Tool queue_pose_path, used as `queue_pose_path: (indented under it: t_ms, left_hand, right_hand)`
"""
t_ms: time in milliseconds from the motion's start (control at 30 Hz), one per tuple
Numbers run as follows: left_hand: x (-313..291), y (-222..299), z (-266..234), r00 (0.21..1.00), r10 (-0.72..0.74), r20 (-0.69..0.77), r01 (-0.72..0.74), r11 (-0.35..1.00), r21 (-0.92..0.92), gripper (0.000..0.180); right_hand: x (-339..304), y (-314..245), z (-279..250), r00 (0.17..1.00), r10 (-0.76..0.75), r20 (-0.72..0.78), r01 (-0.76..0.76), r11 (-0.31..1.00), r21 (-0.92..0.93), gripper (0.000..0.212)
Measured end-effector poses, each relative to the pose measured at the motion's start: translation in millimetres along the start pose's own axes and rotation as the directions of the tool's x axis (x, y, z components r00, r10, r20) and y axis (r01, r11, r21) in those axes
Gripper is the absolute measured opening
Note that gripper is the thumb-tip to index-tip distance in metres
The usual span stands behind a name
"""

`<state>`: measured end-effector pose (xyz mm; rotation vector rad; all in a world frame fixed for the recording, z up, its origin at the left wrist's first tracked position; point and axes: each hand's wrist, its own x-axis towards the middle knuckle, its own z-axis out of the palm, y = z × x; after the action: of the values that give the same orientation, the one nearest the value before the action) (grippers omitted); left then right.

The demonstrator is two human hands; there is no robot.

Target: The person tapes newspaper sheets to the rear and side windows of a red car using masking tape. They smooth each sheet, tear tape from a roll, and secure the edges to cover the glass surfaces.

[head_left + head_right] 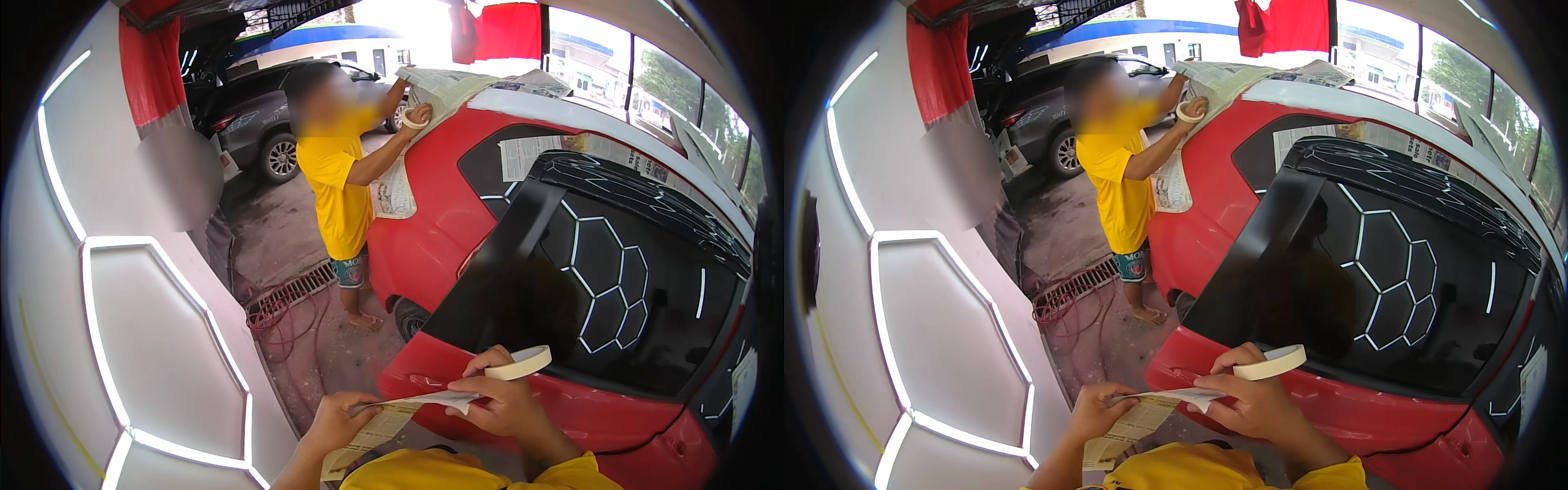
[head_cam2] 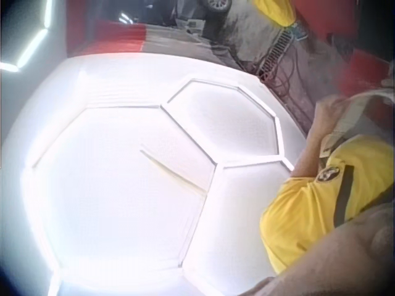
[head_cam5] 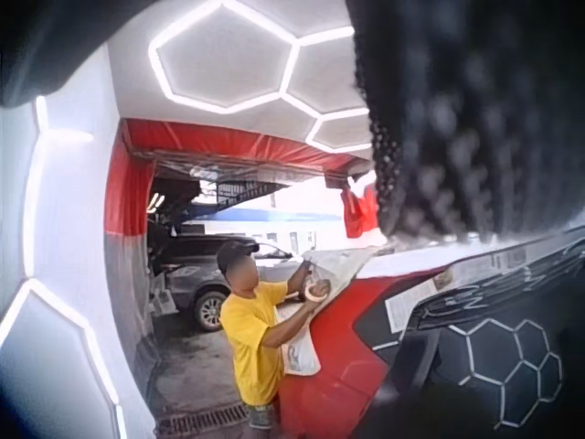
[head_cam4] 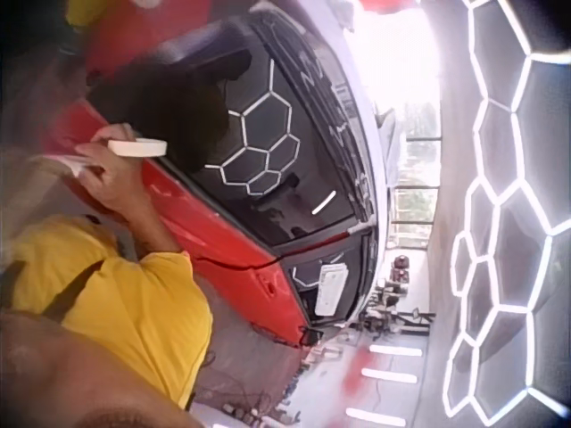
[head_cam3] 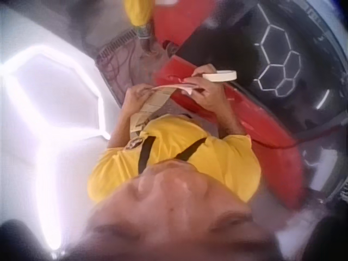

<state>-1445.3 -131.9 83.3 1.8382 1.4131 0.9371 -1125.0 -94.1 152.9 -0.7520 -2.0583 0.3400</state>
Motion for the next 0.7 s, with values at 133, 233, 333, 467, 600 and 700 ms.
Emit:
queue_pose_path:
  t_ms: [133, 233, 333, 467, 600, 700]
  left_hand:
    - [67.1, -52.9, -65.6, 0.995, -0.084, 0.048, 0.093, 0.968, -0.235, 0.017]
    - [119.2, -87.8, -84.9, 0.999, 0.008, -0.046, -0.017, 0.983, -0.181, 0.019]
    - [170.6, -145.7, -82.9, 1.000, 0.028, -0.008, -0.030, 0.976, -0.214, 0.021]
    - [234.2, -167.5, -64.5, 0.980, -0.092, 0.176, 0.152, 0.917, -0.368, 0.023]
    - [287.9, -198.0, -40.8, 0.930, 0.045, 0.366, 0.072, 0.951, -0.299, 0.024]
    - [320.5, -191.3, -16.9, 0.872, 0.136, 0.470, 0.038, 0.939, -0.343, 0.023]
  right_hand:
    - [28.3, 10.9, 18.6, 0.927, 0.114, -0.358, -0.180, 0.971, -0.157, 0.054]
    - [53.6, 28.8, 27.1, 0.795, 0.067, -0.602, -0.369, 0.842, -0.393, 0.060]
    - [75.3, 42.4, 34.7, 0.765, 0.010, -0.643, -0.413, 0.774, -0.480, 0.066]
    - [98.7, 38.9, 46.4, 0.784, -0.074, -0.616, -0.423, 0.663, -0.618, 0.087]
    - [136.8, 40.9, 69.8, 0.737, 0.046, -0.674, -0.596, 0.514, -0.617, 0.104]
    - [144.9, 41.7, 89.2, 0.718, 0.204, -0.666, -0.693, 0.299, -0.656, 0.127]
